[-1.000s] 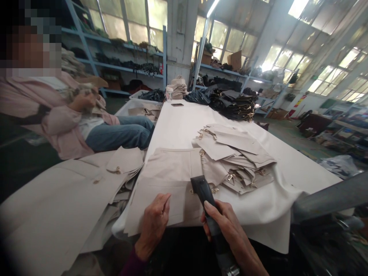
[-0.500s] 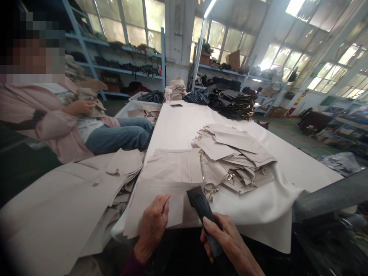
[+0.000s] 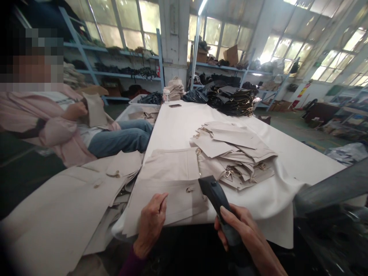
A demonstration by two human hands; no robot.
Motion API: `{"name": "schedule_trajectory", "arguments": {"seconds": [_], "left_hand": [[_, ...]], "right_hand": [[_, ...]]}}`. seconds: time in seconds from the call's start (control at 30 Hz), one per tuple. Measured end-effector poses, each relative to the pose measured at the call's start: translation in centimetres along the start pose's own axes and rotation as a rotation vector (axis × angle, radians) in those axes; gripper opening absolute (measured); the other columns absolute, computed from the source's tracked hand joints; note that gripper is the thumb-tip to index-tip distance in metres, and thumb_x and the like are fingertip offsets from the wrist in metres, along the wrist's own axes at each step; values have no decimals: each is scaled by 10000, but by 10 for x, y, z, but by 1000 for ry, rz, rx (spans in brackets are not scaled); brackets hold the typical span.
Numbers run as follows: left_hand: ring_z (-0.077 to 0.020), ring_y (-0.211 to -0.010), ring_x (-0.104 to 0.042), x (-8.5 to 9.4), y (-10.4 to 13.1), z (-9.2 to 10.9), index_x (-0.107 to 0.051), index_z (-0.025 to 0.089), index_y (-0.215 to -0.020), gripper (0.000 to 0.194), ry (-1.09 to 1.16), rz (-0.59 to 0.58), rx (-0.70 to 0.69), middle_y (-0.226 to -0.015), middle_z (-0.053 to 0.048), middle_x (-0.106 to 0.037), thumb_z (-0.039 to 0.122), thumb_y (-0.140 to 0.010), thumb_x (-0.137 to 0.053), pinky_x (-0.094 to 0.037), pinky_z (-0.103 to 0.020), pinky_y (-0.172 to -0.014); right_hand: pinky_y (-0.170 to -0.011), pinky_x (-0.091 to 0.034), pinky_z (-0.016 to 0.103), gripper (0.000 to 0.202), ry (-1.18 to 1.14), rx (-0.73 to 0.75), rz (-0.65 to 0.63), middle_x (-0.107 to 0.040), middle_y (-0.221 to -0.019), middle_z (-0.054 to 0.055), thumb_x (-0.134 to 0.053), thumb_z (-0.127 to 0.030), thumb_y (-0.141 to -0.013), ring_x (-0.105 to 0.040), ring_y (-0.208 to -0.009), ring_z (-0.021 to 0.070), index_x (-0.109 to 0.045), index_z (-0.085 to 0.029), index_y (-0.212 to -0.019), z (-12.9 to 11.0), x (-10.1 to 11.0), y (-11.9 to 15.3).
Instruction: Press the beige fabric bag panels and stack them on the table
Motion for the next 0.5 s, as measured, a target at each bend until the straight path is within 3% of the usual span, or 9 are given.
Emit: {"name": "schedule_trajectory", "arguments": {"seconds": [0.17,0.37,0.43,0.5], "left_hand": [[-169,-703,-611,1,-2,2,-605,147,-1002,230,-13,-28,7,-788,-44,-602,110,-894,-406,-507,-273,-662],[-169,-739,-613,6,-1,16,-598,168,-1031,216,-76,-103,-6,-846,-47,-605,145,-890,-435,-521,-281,-681],[-215,-881,-611,4,1,31,-547,154,-1166,311,-157,-137,-91,-993,-90,-617,214,-862,-520,-529,-337,-758],[-290,-1063,-553,-4,4,49,-468,141,-1286,540,-242,-181,-213,-1177,-142,-579,284,-791,-631,-502,-429,-863]], "right_hand": [[-406,-352,202,444,26,-54,95,-544,-473,-7,-470,-540,-873,-464,-402,101,-612,-140,-743,8,13,22],[-416,-378,209,467,9,-60,13,-518,-511,-25,-462,-581,-859,-463,-424,102,-600,-151,-741,17,2,28],[-428,-400,215,463,-12,-67,24,-536,-557,-21,-477,-596,-844,-480,-449,109,-602,-158,-760,20,2,29],[-433,-401,216,462,-28,-75,64,-560,-602,-14,-498,-610,-823,-482,-454,104,-608,-164,-771,24,4,31]]}}
Point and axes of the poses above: each hand's wrist, its own y-axis away from the middle knuckle, its own x-axis out of the back of the hand, z = x × y, the point moved 3 cm from there along -y, towards the middle knuckle
